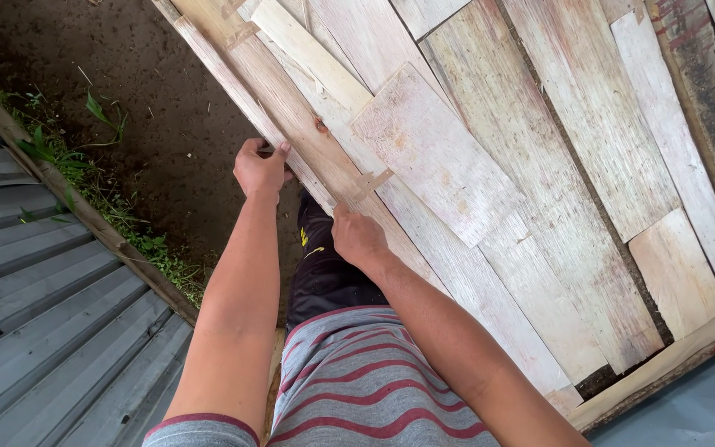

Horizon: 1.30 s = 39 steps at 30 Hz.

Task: Cutting and trimming thin wood veneers using a utility knife on a wooden workbench.

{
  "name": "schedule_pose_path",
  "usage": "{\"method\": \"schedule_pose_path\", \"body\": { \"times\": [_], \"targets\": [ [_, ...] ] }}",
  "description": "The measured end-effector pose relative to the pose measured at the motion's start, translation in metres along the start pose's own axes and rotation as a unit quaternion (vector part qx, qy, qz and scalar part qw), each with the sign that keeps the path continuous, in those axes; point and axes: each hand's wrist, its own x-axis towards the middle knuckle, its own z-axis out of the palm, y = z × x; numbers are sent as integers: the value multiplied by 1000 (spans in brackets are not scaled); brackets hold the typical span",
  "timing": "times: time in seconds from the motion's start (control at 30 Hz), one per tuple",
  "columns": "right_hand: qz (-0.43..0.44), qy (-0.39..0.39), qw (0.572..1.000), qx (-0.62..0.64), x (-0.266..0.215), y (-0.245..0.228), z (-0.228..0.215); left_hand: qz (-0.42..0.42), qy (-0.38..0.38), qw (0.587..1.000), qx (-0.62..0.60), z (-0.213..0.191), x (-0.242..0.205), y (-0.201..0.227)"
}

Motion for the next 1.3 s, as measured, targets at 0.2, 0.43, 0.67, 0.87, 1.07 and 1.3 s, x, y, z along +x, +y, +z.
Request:
{"method": "schedule_pose_path", "body": {
  "times": [0.2, 0.43, 0.67, 0.87, 1.07, 1.3],
  "targets": [
    [13, -16, 1000, 5, -10, 3, 1, 2, -3, 1000, -10, 0, 3, -3],
    [19, -20, 1000, 13, -18, 10, 8, 3, -3, 1000, -8, 3, 7, -9],
    [26, -26, 999, 1, -26, 13, 17, 11, 10, 1000, -20, 3, 11, -14],
    [35, -36, 999, -6, -29, 16, 18, 3, 16, 999, -32, 2, 6, -9],
    [-96, 81, 981, -150, -58, 42, 46, 4, 22, 999, -25, 4, 9, -15],
    [61, 110, 988, 92, -105, 63, 63, 33, 45, 998, -1, 11, -4, -20]
  ]
}}
